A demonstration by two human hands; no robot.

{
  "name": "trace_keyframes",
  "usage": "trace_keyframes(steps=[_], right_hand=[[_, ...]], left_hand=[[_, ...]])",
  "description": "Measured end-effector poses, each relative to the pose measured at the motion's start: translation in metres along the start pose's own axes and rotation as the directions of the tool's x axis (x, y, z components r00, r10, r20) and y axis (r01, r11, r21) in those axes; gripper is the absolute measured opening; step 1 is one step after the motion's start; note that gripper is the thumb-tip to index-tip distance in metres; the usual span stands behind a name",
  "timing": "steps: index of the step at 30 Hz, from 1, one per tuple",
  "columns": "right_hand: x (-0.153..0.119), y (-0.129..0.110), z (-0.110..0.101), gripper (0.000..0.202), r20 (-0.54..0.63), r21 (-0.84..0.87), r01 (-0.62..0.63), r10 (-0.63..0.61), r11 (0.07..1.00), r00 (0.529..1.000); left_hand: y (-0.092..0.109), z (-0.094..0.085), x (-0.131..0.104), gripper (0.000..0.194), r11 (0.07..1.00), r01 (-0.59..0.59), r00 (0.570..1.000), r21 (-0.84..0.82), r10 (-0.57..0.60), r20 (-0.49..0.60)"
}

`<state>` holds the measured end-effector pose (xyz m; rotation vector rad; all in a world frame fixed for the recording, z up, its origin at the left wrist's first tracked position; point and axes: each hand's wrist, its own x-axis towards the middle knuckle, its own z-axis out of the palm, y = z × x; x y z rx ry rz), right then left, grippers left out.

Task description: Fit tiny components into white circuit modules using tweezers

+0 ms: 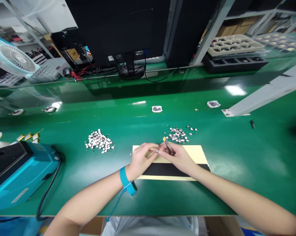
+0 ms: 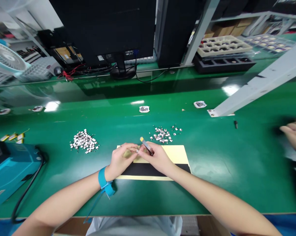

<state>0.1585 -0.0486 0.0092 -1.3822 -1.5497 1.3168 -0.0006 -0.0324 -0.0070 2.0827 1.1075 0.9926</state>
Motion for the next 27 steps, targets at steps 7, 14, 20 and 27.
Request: trace_keyframes(steps=[7,14,20,27], right_hand=[[0.0,0.001,0.008,0.016,-0.064,0.021,0.015,-0.014,1.0,0.998],[0.005,0.003,0.003,0.028,-0.082,0.101,0.014,-0.005,0.995,0.997],[0.004,0.004,-0.005,0.026,-0.056,0.054,0.012,-0.009,0.998,0.998],[-0.002,0.009,-0.004,0.019,-0.099,-0.321,0.135,-0.175,0.937,0.98]], left_hand=[[0.0,0.001,-0.001,0.01,0.998,-0.055,0.998,0.031,0.056,-0.031],[0.0,0.001,0.001,0.012,1.0,-0.009,0.999,-0.027,0.008,-0.04],[0.002,0.0,0.002,0.014,0.997,0.041,0.999,-0.068,-0.043,-0.019],[0.005,-0.016,0.009,0.01,0.976,-0.196,0.968,0.099,0.176,0.181]])
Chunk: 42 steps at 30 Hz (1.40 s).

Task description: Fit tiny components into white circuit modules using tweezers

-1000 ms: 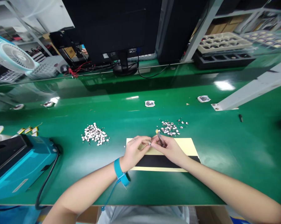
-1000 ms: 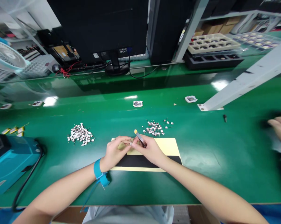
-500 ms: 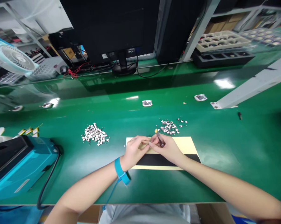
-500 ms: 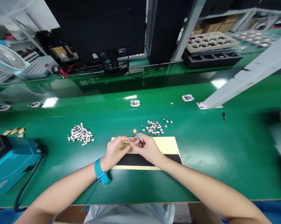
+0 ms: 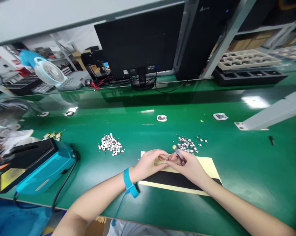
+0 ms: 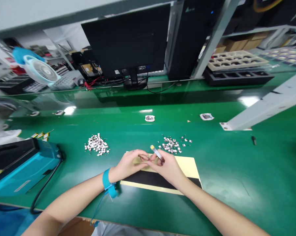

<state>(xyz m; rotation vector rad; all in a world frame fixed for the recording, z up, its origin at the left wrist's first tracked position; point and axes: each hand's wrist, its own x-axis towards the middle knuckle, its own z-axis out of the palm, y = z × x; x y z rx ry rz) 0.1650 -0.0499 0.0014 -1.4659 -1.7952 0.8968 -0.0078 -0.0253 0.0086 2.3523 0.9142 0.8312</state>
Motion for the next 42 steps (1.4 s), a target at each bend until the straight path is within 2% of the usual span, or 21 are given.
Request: trace_keyframes(steps=[2,3,5,7,9,12,17,23,26,31,34,37,42], right_hand=[[0.002,0.006,-0.004,0.018,-0.05,-0.24,0.093,-0.108,0.966,0.993],[0.004,0.009,-0.007,0.018,-0.075,-0.328,0.116,-0.148,0.938,0.986],[0.007,0.015,-0.012,0.018,-0.126,-0.399,0.112,-0.176,0.91,0.976],[0.009,0.019,-0.015,0.019,-0.176,-0.474,0.108,-0.214,0.874,0.961],[0.008,0.02,-0.016,0.022,-0.185,-0.553,0.149,-0.295,0.82,0.937],[0.005,0.017,-0.012,0.029,-0.11,-0.625,0.254,-0.405,0.738,0.908],[-0.002,0.011,-0.004,0.032,0.022,-0.619,0.291,-0.354,0.73,0.935],[-0.003,0.009,-0.004,0.026,0.063,-0.602,0.319,-0.355,0.732,0.933],[-0.003,0.009,-0.003,0.023,0.092,-0.588,0.34,-0.357,0.734,0.93],[-0.006,0.004,0.004,0.013,0.186,-0.577,0.379,-0.336,0.724,0.923],[-0.01,0.0,0.011,0.003,0.243,-0.564,0.401,-0.319,0.722,0.916],[-0.013,-0.004,0.017,0.013,0.289,-0.533,0.422,-0.311,0.733,0.905],[-0.017,-0.007,0.022,0.027,0.35,-0.497,0.437,-0.287,0.75,0.892]], left_hand=[[-0.008,-0.022,0.0,0.01,0.996,0.0,1.0,0.089,0.0,0.007],[-0.014,-0.036,-0.001,0.009,0.99,0.028,0.999,0.138,-0.025,-0.028],[-0.033,-0.069,-0.006,0.014,0.959,0.15,0.983,0.24,-0.119,-0.139],[-0.057,-0.101,-0.014,0.02,0.898,0.297,0.945,0.325,-0.227,-0.236],[-0.081,-0.127,-0.022,0.023,0.787,0.447,0.893,0.425,-0.37,-0.255],[-0.107,-0.147,-0.031,0.024,0.659,0.546,0.832,0.517,-0.496,-0.247],[-0.12,-0.145,-0.033,0.024,0.551,0.586,0.774,0.594,-0.596,-0.212],[-0.119,-0.143,-0.026,0.018,0.508,0.576,0.753,0.641,-0.634,-0.175],[-0.117,-0.141,-0.022,0.017,0.482,0.544,0.767,0.687,-0.618,-0.173],[-0.11,-0.129,-0.015,0.021,0.485,0.456,0.838,0.746,-0.517,-0.176],[-0.108,-0.123,-0.013,0.028,0.491,0.451,0.858,0.745,-0.468,-0.211],[-0.11,-0.119,-0.012,0.03,0.539,0.45,0.863,0.712,-0.467,-0.193],[-0.113,-0.116,-0.012,0.024,0.681,0.475,0.867,0.557,-0.472,-0.162]])
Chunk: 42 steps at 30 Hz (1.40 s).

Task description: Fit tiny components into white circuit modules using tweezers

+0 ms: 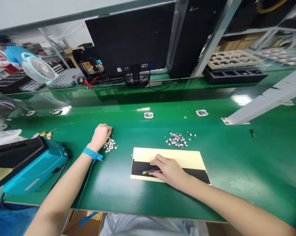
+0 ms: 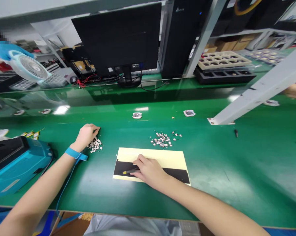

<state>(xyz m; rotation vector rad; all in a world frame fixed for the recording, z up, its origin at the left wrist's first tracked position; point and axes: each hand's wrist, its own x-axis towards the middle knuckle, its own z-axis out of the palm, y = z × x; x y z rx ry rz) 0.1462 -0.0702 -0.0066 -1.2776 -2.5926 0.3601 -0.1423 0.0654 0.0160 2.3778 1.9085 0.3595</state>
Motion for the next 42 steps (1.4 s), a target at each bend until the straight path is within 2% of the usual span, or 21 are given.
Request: trace_keyframes(steps=[3,6,9,12,16,18,21,23,24,25,26,28,29,31,33,35,42], right_hand=[[0.0,-0.002,0.0,0.032,0.033,-0.019,0.003,-0.003,1.0,0.999],[0.001,-0.006,0.001,0.034,0.055,-0.042,0.0,0.003,0.999,0.999],[0.001,-0.011,0.003,0.026,0.062,-0.063,-0.017,0.021,0.998,0.998],[0.0,-0.016,0.006,0.018,0.044,-0.07,-0.039,0.043,0.997,0.998],[0.001,-0.017,0.006,0.018,-0.004,-0.027,-0.066,0.066,0.997,0.998],[0.002,-0.015,0.004,0.019,-0.031,0.04,-0.091,0.092,0.995,0.995],[0.003,-0.01,-0.002,0.01,-0.056,0.218,-0.139,0.154,0.966,0.986],[0.004,-0.004,-0.007,0.005,-0.058,0.367,-0.172,0.207,0.914,0.977],[0.004,-0.001,-0.01,0.009,-0.054,0.441,-0.192,0.239,0.877,0.97],[0.005,0.003,-0.012,0.011,-0.043,0.508,-0.216,0.275,0.834,0.96],[0.005,0.007,-0.015,0.013,-0.028,0.568,-0.243,0.313,0.786,0.949],[0.006,0.013,-0.019,0.015,0.005,0.663,-0.283,0.374,0.693,0.927],[0.007,0.015,-0.021,0.016,0.021,0.701,-0.293,0.392,0.65,0.92],[0.008,0.016,-0.023,0.019,0.047,0.761,-0.296,0.406,0.578,0.913],[0.008,0.015,-0.024,0.02,0.073,0.804,-0.294,0.404,0.518,0.912],[0.008,0.013,-0.023,0.021,0.1,0.834,-0.298,0.404,0.465,0.91],[0.009,0.011,-0.02,0.02,0.17,0.88,-0.321,0.4,0.35,0.901]], left_hand=[[0.002,0.002,0.002,0.02,0.983,0.05,0.998,-0.177,-0.055,-0.021],[0.012,0.003,0.003,0.019,0.907,0.115,0.991,-0.405,-0.13,-0.011],[0.039,0.003,-0.004,0.022,0.741,0.118,0.992,-0.661,-0.117,0.046],[0.081,0.009,-0.022,0.02,0.531,0.104,0.993,-0.841,-0.007,0.118],[0.126,0.029,-0.044,0.019,0.277,0.149,0.972,-0.949,0.136,0.192],[0.135,0.039,-0.047,0.019,0.191,0.168,0.967,-0.967,0.159,0.199],[0.135,0.044,-0.048,0.021,0.142,0.191,0.968,-0.971,0.136,0.211],[0.131,0.044,-0.051,0.02,0.133,0.227,0.963,-0.965,0.118,0.243],[0.129,0.043,-0.052,0.019,0.144,0.232,0.962,-0.962,0.115,0.249],[0.129,0.042,-0.055,0.018,0.186,0.204,0.966,-0.961,0.119,0.228],[0.129,0.041,-0.057,0.017,0.261,0.135,0.976,-0.956,0.134,0.174],[0.131,0.039,-0.061,0.018,0.455,-0.114,0.977,-0.883,0.214,-0.016],[0.133,0.039,-0.064,0.019,0.535,-0.254,0.955,-0.806,0.273,-0.119],[0.136,0.039,-0.067,0.02,0.609,-0.445,0.891,-0.656,0.375,-0.257],[0.138,0.04,-0.069,0.019,0.619,-0.532,0.845,-0.578,0.433,-0.313],[0.138,0.042,-0.069,0.019,0.618,-0.563,0.824,-0.548,0.466,-0.321],[0.139,0.043,-0.073,0.022,0.601,-0.586,0.81,-0.543,0.458,-0.368]])
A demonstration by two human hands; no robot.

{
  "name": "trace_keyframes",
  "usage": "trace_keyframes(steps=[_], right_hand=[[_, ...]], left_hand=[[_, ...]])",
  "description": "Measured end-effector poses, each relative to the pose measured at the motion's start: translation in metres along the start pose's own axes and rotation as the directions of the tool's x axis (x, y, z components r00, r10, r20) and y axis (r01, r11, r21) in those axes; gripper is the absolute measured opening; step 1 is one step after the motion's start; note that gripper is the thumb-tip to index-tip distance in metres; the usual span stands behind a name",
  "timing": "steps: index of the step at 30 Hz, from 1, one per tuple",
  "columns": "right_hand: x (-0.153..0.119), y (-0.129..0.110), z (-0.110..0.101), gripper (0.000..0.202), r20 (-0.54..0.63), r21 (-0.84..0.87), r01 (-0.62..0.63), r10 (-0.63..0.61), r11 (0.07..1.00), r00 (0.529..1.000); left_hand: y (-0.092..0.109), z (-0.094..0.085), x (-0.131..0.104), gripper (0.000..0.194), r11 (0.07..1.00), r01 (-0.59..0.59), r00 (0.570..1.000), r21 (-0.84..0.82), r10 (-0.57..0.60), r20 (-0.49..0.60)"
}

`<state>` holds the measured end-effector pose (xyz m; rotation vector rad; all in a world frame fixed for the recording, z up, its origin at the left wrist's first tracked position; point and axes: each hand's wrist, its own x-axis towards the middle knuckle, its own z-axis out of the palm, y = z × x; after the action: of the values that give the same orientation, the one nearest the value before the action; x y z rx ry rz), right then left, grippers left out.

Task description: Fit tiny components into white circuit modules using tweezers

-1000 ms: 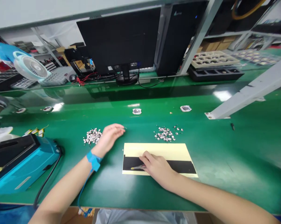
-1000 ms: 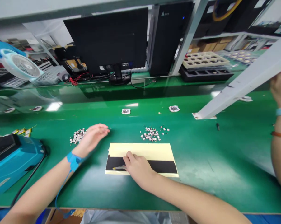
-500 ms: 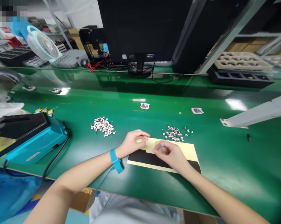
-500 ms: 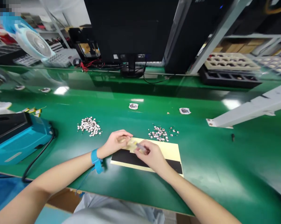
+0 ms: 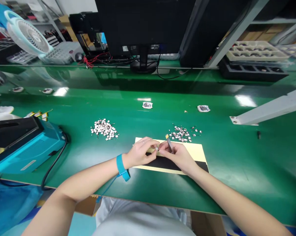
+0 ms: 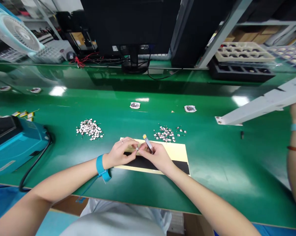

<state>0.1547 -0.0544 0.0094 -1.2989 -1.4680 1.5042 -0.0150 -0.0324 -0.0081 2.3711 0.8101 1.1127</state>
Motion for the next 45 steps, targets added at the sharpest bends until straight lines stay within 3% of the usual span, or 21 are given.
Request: trace_keyframes(steps=[13,25,28,34,37,40,42,45], right_hand=[[0.0,-0.003,-0.002,0.017,0.071,0.048,-0.021,0.017,0.999,0.997],[0.003,-0.005,0.005,0.015,0.009,0.169,-0.085,0.084,0.982,0.996],[0.004,-0.003,0.005,0.022,0.025,0.237,-0.108,0.105,0.965,0.994],[0.005,-0.005,-0.003,0.03,0.086,0.278,-0.154,0.135,0.948,0.987],[0.004,-0.008,-0.005,0.028,0.096,0.26,-0.12,0.098,0.958,0.991],[0.005,-0.009,-0.008,0.029,0.116,0.203,-0.064,0.041,0.977,0.992],[0.009,-0.007,-0.015,0.028,0.09,0.037,-0.016,0.013,0.999,0.996],[0.017,-0.003,-0.034,0.025,-0.078,-0.245,0.067,-0.089,0.967,0.993]], left_hand=[[-0.001,0.0,-0.003,0.029,0.995,-0.1,0.995,0.024,0.1,-0.012],[-0.005,0.005,-0.006,0.032,0.963,-0.257,0.962,0.082,0.263,-0.068],[-0.003,0.003,-0.006,0.031,0.971,-0.233,0.97,0.055,0.236,-0.054],[0.001,-0.003,-0.001,0.016,1.0,-0.018,0.998,-0.02,0.016,-0.063],[0.006,-0.002,-0.002,0.011,0.999,0.011,0.999,-0.053,-0.014,-0.044],[0.012,-0.001,0.0,0.016,0.996,-0.056,0.998,-0.076,0.056,0.0],[0.013,-0.005,0.007,0.021,0.996,-0.073,0.994,-0.054,0.077,0.077],[0.001,-0.018,0.032,0.026,0.996,0.037,0.978,0.087,-0.054,0.2]])
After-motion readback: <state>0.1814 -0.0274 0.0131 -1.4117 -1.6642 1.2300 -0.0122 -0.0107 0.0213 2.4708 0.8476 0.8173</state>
